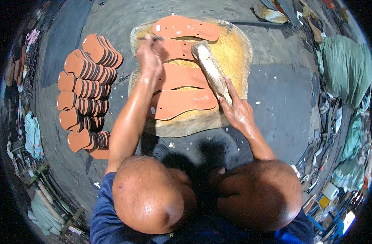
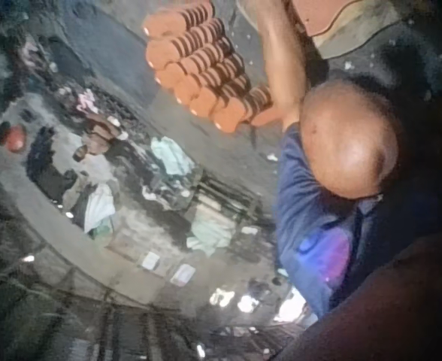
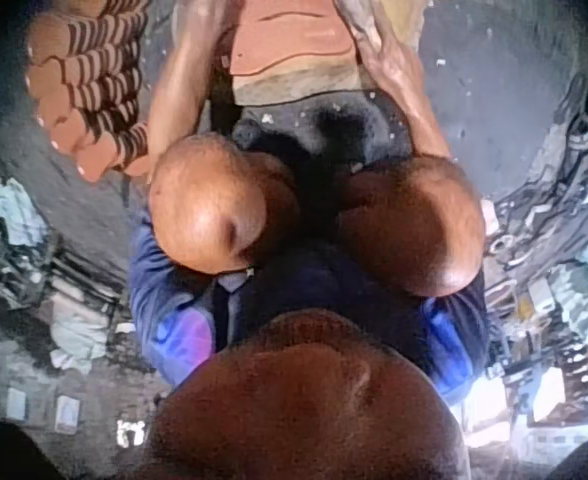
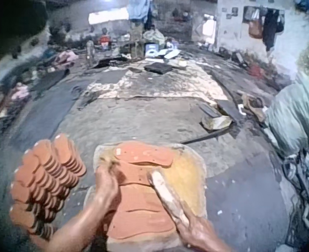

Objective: The person sits on the floor and repeatedly hammers small metal pins into reddish-brown shoe sole pieces using a wooden mallet. The person picks up each sole piece, places it on a wooden board, and hammers the pins into place before stacking the finished pieces.

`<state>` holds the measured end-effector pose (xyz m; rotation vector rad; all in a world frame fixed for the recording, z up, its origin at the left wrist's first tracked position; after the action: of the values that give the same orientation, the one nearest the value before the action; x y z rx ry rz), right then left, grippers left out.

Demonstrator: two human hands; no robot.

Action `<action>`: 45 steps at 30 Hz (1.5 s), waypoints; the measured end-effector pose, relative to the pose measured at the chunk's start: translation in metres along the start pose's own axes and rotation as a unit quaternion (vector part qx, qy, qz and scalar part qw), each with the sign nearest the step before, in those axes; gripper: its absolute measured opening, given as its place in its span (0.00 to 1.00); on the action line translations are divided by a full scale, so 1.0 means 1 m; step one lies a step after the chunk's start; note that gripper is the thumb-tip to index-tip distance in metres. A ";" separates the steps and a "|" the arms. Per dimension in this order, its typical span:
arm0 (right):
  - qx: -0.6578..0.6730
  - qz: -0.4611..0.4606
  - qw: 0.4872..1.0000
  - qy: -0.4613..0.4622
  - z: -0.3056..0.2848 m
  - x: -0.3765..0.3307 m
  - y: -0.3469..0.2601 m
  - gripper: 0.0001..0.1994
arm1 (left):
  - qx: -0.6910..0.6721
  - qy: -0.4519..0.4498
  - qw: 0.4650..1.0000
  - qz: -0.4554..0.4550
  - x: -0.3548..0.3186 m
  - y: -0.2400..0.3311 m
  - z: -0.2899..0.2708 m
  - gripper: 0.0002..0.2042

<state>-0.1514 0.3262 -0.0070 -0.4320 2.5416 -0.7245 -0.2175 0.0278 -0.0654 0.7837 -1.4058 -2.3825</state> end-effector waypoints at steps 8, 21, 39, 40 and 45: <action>0.280 -0.099 0.939 0.171 -0.011 -0.012 0.002 0.37 | 0.307 -0.158 0.928 0.138 -0.054 -0.048 0.005 0.14; 0.275 -0.172 0.928 0.181 -0.048 -0.024 -0.024 0.37 | 0.462 -0.144 0.837 0.255 -0.053 -0.063 0.012 0.08; 0.059 -0.026 0.996 0.054 0.026 -0.054 0.020 0.37 | 0.453 -0.131 0.868 0.152 -0.061 -0.053 0.009 0.13; 0.007 0.002 1.000 -0.008 0.030 -0.054 0.026 0.37 | 0.442 -0.127 0.882 0.107 -0.060 -0.052 0.007 0.13; -0.009 -0.011 0.999 0.032 0.026 -0.050 0.028 0.37 | 0.160 -0.173 0.972 0.002 -0.047 -0.055 0.001 0.14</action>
<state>-0.1005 0.3593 -0.0250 -0.4494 2.6084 -0.7341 -0.1775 0.0786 -0.0982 0.4425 -1.9620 -2.4044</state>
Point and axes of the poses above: each hand's wrist, its own x-axis towards the middle knuckle, its own z-axis out of the palm, y = z × x, the point moved 2 cm from there along x, towards the middle knuckle, and after that the axes turned 8 degrees about -z, right-handed, at the moved point
